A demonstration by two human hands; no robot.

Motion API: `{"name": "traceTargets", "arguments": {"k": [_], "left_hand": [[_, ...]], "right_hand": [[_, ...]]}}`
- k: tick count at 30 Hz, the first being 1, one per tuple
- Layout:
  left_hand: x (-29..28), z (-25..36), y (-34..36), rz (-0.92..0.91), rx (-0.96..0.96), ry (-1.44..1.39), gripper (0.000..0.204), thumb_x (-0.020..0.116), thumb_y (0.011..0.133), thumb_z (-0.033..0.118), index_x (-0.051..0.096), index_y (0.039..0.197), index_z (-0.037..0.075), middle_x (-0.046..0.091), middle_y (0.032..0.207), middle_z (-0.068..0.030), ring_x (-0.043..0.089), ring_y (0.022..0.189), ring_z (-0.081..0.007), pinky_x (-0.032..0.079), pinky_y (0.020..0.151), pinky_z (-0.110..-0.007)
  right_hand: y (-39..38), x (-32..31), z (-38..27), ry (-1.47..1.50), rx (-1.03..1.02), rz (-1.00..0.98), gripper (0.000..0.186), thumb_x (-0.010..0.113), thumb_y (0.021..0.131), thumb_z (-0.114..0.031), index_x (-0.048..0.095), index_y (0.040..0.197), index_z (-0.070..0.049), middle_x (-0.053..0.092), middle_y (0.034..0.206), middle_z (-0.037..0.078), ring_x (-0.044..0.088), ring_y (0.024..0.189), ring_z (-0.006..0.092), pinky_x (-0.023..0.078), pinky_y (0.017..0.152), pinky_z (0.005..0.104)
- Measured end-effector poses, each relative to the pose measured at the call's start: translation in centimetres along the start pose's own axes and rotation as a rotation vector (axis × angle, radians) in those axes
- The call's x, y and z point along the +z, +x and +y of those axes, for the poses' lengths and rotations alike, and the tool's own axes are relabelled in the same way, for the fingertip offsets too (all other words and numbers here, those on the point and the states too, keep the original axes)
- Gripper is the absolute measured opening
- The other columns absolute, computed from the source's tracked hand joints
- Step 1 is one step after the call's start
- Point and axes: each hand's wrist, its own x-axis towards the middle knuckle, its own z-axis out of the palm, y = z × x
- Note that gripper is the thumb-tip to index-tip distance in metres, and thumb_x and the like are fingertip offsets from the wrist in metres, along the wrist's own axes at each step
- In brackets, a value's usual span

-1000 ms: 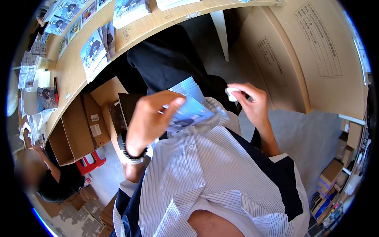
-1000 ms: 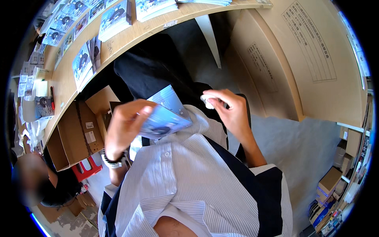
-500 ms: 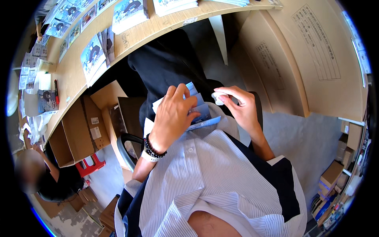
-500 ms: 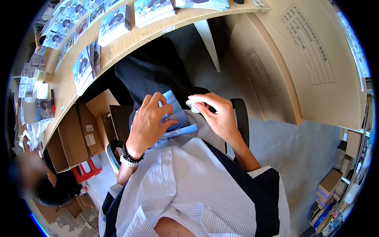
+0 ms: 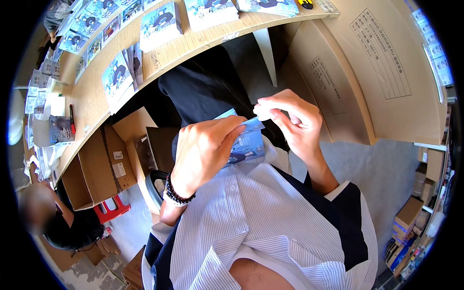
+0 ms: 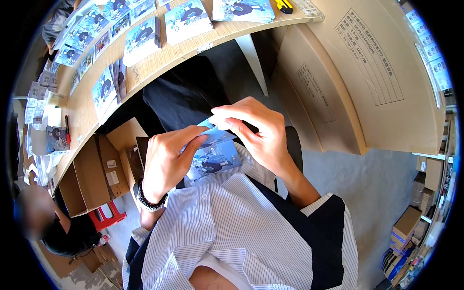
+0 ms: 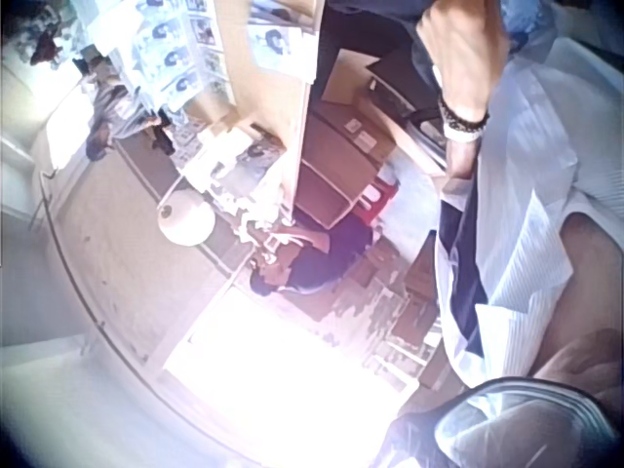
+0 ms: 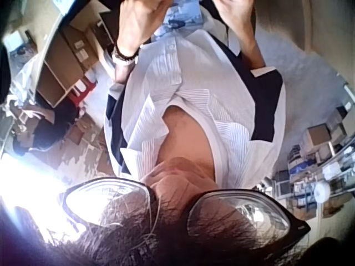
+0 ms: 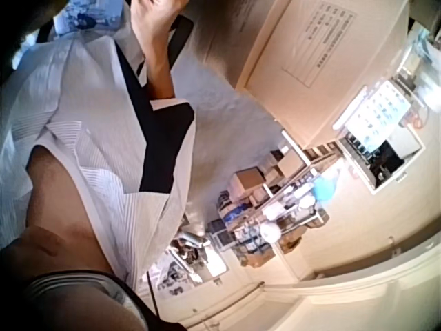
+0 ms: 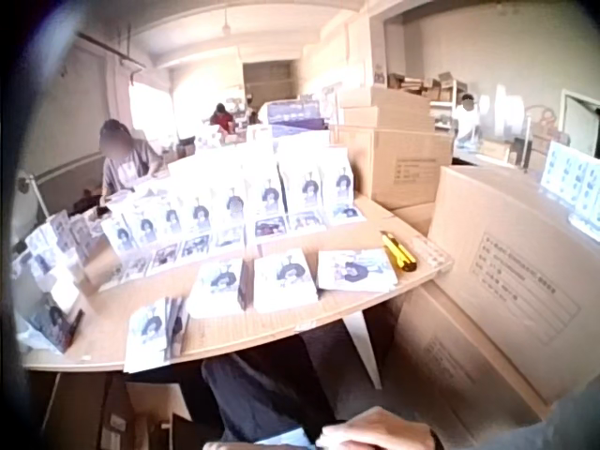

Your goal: The person sits on the floor and repeatedly picks up small booklets, flips through their pages, and places them back into stacks. The person handles the booklets one at a time, inspecting the contents before stacking them.

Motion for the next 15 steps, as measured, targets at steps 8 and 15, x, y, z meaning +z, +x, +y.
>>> {"name": "traceTargets", "arguments": {"k": [8,15], "left_hand": [[0.5,-1.1,0.0,0.111,0.012,-0.101,0.009,0.070,0.092,0.013,0.074,0.096,0.007,0.069,0.071,-0.0095,0.067,0.058,-0.0238,0.049,0.052,-0.032],[-2.2,-2.6,-0.4,0.370,-0.163,-0.253,0.017,0.065,0.098,0.017,0.072,0.097,0.002,0.069,0.075,-0.0062,0.061,0.060,-0.0121,0.046,0.056,-0.026]], "right_hand": [[0.9,0.5,-1.0,-0.023,0.002,-0.019,0.028,0.074,0.082,0.008,0.075,0.107,-0.003,0.073,0.092,0.010,0.071,0.080,0.0185,0.056,0.066,0.0263],[-0.8,0.3,0.6,-0.196,0.022,-0.110,0.025,0.074,0.083,0.005,0.075,0.106,-0.003,0.073,0.089,0.010,0.068,0.079,0.0203,0.055,0.068,0.0295]]}}
